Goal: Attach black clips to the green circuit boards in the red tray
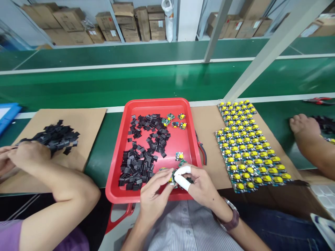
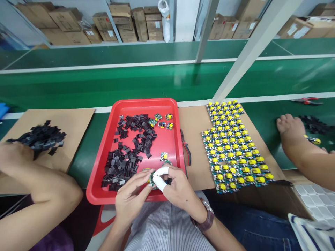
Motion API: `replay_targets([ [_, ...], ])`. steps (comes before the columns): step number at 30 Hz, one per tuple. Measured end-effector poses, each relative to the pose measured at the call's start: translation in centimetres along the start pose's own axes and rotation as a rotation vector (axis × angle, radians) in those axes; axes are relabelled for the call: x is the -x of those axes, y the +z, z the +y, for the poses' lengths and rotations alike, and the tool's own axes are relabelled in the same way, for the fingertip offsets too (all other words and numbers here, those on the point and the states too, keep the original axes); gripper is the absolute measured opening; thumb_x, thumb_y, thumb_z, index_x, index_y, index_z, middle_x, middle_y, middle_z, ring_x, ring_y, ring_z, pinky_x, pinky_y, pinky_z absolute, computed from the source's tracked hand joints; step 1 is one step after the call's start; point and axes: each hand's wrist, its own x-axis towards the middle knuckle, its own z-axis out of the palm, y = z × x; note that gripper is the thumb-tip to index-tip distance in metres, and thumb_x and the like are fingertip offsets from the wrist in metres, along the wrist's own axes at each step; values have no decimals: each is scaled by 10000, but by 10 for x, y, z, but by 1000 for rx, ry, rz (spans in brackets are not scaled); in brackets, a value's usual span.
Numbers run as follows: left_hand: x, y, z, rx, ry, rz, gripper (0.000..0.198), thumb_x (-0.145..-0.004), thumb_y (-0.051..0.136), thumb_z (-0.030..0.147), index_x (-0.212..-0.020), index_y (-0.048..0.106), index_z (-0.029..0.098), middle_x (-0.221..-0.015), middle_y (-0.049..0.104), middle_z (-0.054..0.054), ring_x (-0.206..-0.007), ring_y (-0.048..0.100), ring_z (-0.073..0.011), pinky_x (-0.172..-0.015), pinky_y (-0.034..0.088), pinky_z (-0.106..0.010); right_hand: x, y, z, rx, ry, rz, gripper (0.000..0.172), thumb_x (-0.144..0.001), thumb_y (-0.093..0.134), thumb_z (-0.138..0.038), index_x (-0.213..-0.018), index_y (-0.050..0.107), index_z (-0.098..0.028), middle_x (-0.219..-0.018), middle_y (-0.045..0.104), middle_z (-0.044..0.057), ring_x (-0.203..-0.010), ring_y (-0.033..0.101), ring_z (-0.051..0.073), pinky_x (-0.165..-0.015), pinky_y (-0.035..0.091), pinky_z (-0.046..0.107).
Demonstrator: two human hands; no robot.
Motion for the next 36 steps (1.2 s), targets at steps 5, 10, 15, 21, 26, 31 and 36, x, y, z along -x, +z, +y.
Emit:
replay_targets([
  [5, 2, 2, -2, -28, 61, 11, 413, -851, 732, 34, -1169, 770, 296, -1135, 799, -39, -1047, 760, -217, -976, 631, -410, 0, -1, -3, 65, -10, -13, 119, -879, 640, -138, -873, 741, -202, -845, 676, 22, -729, 646, 160, -683, 555, 277],
  [10, 3, 3, -5, -65, 89, 16, 424, -856, 723, 21, -1181, 763, 290, -1176, 781, -44, -1074, 749, -215, -989, 621, -388, 4, 0, -3, 328, -136, 31, 172, -919, 579, -109, -922, 725, -201, -840, 651, 35, -760, 635, 182, -710, 533, 308],
  [15, 3, 1, -8, -18, -12, 6, 382, -869, 736, 68, -1177, 759, 292, -1162, 775, -41, -1059, 752, -209, -949, 635, -368, 8, 2, 8, 226, -123, 65, 236, -943, 633, -163, -1146, 719, -248, -939, 727, 28, -823, 707, 182, -776, 585, 302],
  [21, 4, -1, -9, 33, -67, -17, 387, -869, 741, 84, -1181, 759, 312, -1169, 771, -42, -1069, 749, -224, -944, 640, -396, 11, -1, 9, 328, -254, 63, 236, -936, 618, -113, -1091, 738, -244, -931, 729, 46, -809, 706, 195, -766, 598, 318],
  [26, 3, 0, -7, 11, -42, -24, 400, -864, 747, 87, -1188, 762, 321, -1161, 779, -35, -1045, 760, -218, -928, 647, -382, 12, -3, 4, 459, -372, 38, 205, -934, 557, -73, -1004, 697, -205, -854, 679, 70, -831, 690, 224, -781, 607, 353],
  [31, 1, -1, -4, -24, 2, -21, 402, -862, 745, 77, -1187, 766, 312, -1143, 789, -33, -1018, 767, -202, -918, 649, -350, 10, 0, 1, 543, -376, 35, 198, -923, 508, -49, -901, 643, -192, -888, 677, 93, -796, 658, 217, -724, 589, 349],
  [36, -1, -1, -2, -56, 44, -32, 399, -866, 732, 58, -1190, 764, 290, -1143, 788, -41, -1009, 766, -187, -912, 646, -316, 10, 3, -2, 689, -405, 26, 204, -892, 477, -21, -862, 608, -175, -841, 647, 99, -745, 612, 231, -663, 550, 361],
])
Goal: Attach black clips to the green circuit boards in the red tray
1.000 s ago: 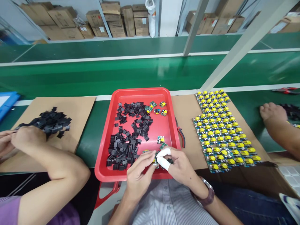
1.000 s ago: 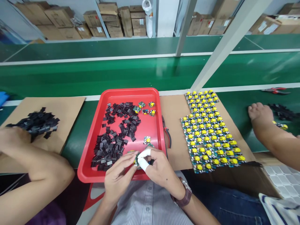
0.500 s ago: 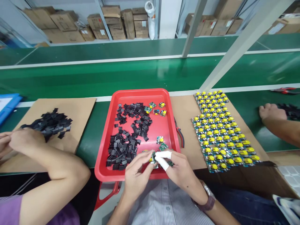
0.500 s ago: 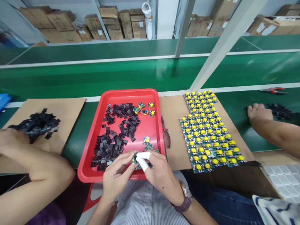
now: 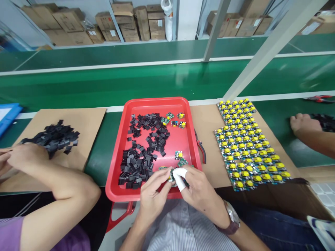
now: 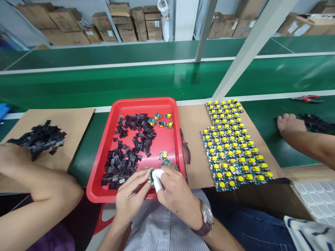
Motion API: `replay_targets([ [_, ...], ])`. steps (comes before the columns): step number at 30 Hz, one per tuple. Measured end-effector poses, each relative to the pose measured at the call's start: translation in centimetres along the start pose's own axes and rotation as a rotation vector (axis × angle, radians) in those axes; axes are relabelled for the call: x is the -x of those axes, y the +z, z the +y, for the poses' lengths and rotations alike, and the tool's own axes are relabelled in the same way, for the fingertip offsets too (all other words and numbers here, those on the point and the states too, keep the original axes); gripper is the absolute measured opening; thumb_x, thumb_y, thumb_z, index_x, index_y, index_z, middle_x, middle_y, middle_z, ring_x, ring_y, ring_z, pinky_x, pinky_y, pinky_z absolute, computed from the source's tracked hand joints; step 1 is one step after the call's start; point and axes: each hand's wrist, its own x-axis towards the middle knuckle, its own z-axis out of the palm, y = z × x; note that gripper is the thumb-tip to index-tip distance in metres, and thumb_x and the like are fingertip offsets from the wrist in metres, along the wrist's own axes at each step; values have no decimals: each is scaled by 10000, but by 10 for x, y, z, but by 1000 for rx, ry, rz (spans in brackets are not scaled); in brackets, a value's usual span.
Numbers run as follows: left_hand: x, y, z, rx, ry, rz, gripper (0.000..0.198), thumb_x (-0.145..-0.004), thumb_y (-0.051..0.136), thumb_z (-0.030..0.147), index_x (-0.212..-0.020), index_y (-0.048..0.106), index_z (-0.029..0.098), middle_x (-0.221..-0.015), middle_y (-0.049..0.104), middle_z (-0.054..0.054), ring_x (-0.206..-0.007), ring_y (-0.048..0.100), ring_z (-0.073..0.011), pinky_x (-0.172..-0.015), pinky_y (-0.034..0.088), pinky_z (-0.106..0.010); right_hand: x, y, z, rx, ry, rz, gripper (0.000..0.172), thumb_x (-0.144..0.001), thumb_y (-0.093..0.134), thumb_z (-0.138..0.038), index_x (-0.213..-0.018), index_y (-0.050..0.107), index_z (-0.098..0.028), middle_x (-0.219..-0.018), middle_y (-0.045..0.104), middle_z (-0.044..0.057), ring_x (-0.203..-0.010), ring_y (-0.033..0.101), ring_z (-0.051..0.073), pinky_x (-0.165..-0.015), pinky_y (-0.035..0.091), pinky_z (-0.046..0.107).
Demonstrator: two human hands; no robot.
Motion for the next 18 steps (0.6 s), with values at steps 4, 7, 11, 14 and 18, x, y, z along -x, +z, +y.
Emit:
replay_targets([
  [4, 2, 3, -2, -35, 42, 10, 412, -863, 730, 45, -1205, 756, 272, -1148, 781, -53, -1001, 768, -181, -916, 643, -302, 0, -3, 0, 129, -37, -58, 226, -834, 465, 3, -794, 576, -190, -812, 610, 92, -735, 573, 236, -647, 530, 358],
  [7, 4, 6, -3, -51, 79, 41, 424, -852, 734, 31, -1204, 755, 267, -1161, 774, -62, -1007, 768, -189, -930, 639, -313, -2, -6, 4, 51, -17, -89, 228, -834, 472, 1, -781, 586, -189, -836, 627, 95, -759, 590, 235, -670, 535, 359],
  [11, 4, 6, -3, 35, -17, 36, 418, -855, 745, 59, -1203, 751, 292, -1151, 769, -49, -1020, 758, -201, -919, 644, -335, -5, -8, 6, -290, 145, -69, 178, -949, 538, -89, -964, 675, -202, -931, 696, 60, -812, 653, 195, -732, 551, 318],
  [14, 2, 4, -1, 136, -146, 25, 389, -871, 739, 98, -1197, 753, 310, -1136, 758, -41, -1002, 755, -198, -876, 654, -323, -5, -10, 4, -403, 198, -66, 226, -975, 569, -144, -1123, 700, -254, -991, 702, 38, -862, 667, 176, -777, 558, 304],
  [18, 1, 3, 1, 253, -213, 47, 379, -858, 756, 115, -1174, 766, 324, -1140, 746, -32, -989, 754, -192, -853, 659, -301, -1, -11, 3, -479, 272, -101, 318, -976, 584, -182, -1273, 654, -270, -1042, 714, 39, -873, 691, 169, -818, 584, 318],
])
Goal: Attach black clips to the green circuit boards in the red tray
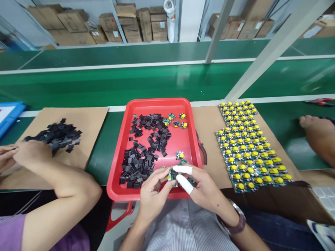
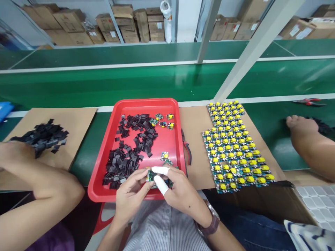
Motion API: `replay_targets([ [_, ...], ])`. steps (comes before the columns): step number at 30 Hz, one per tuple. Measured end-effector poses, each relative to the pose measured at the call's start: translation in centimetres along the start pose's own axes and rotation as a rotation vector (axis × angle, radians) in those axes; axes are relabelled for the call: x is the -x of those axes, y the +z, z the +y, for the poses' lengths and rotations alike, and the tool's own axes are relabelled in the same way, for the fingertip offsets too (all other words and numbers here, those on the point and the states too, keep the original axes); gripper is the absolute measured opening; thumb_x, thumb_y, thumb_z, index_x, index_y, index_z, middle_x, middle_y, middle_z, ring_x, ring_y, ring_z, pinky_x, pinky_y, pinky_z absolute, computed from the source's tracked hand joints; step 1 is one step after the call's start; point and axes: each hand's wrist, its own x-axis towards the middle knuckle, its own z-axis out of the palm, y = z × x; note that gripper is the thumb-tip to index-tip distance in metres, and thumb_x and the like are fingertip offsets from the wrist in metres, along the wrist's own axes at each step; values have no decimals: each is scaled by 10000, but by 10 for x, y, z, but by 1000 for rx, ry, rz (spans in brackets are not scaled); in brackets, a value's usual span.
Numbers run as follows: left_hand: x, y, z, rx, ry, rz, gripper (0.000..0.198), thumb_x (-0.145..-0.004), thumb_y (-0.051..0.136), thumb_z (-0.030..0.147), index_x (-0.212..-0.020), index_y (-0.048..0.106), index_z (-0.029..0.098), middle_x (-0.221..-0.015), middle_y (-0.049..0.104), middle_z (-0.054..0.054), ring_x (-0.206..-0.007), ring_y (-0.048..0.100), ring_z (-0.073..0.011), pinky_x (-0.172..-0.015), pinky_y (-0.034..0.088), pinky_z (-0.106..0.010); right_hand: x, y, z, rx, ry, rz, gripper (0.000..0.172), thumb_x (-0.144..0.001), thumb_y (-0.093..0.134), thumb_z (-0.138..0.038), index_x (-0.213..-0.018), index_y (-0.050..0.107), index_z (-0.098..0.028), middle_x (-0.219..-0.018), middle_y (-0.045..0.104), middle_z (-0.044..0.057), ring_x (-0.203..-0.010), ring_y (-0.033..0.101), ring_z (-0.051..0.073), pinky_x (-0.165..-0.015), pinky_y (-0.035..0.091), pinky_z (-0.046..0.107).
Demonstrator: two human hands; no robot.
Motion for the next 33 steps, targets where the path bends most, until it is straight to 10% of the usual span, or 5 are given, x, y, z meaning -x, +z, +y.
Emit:
replay_targets([
  [25, 2, 3, -2, -292, 114, -3, 341, -867, 760, 127, -1176, 764, 271, -1130, 787, -48, -1003, 768, -204, -908, 648, -331, -8, 0, -2, 290, -155, -11, 224, -928, 496, -47, -1013, 645, -192, -953, 676, 83, -852, 642, 223, -769, 554, 351],
  [33, 3, 3, -3, -244, 95, 27, 338, -871, 749, 137, -1183, 761, 267, -1120, 778, -58, -995, 768, -220, -896, 659, -357, -7, 5, 13, -66, 39, 44, 183, -968, 598, -215, -1094, 730, -223, -932, 737, 56, -812, 713, 190, -749, 610, 318],
])
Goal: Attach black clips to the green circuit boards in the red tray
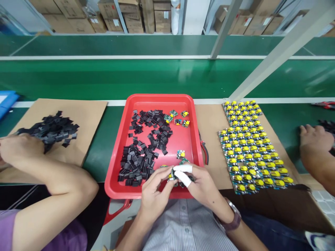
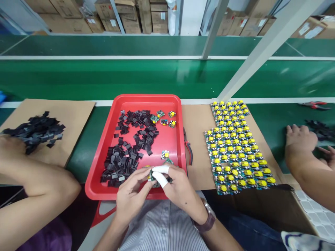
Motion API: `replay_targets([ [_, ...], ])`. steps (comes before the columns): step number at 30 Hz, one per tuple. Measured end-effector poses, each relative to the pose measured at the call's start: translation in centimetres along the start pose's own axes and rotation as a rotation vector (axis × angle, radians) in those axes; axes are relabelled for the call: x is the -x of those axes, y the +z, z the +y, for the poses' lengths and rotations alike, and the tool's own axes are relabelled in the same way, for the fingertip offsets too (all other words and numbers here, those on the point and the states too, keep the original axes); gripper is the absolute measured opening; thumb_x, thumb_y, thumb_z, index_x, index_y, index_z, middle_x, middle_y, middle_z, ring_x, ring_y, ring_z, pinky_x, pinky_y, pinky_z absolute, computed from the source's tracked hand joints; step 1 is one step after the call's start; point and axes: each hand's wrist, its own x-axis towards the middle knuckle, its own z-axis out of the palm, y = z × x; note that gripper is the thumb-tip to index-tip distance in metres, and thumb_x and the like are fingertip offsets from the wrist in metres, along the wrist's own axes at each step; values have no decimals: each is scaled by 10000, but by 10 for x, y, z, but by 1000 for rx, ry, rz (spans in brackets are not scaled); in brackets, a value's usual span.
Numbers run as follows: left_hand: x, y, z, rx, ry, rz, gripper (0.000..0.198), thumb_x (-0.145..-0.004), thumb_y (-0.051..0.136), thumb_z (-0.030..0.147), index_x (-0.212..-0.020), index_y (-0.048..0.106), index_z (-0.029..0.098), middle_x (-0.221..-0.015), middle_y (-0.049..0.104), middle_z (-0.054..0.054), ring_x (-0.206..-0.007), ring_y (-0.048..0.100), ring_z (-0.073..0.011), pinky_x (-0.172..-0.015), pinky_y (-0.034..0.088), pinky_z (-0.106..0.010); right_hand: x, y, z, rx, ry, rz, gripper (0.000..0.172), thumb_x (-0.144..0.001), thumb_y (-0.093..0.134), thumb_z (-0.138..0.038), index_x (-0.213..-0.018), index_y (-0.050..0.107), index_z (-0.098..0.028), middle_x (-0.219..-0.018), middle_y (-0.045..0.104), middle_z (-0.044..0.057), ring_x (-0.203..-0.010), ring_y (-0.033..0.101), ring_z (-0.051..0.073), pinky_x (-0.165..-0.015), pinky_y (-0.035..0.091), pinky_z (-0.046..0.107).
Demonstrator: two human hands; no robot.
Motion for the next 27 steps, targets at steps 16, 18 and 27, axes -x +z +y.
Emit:
replay_targets([
  [16, 1, 1, 2, -53, 174, 23, 429, -859, 711, 17, -1213, 738, 258, -1169, 780, -63, -1067, 752, -222, -969, 636, -394, 4, 8, 0, -19, 46, 81, 111, -940, 630, -239, -914, 730, -199, -830, 689, 40, -731, 670, 168, -735, 603, 298],
  [18, 1, 1, 1, -58, 199, 34, 437, -861, 699, 7, -1220, 737, 254, -1179, 777, -70, -1083, 747, -229, -983, 630, -407, 4, 9, 2, 52, -4, 101, 126, -940, 618, -201, -925, 742, -207, -805, 671, 32, -717, 649, 165, -733, 596, 296],
  [27, -2, 0, 2, 352, -114, 72, 359, -855, 761, 138, -1185, 751, 277, -1119, 746, -55, -951, 776, -207, -841, 674, -322, 10, 19, 5, 10, -214, 134, 316, -939, 683, -190, -1246, 687, -265, -1012, 677, 62, -886, 675, 202, -805, 610, 360],
])
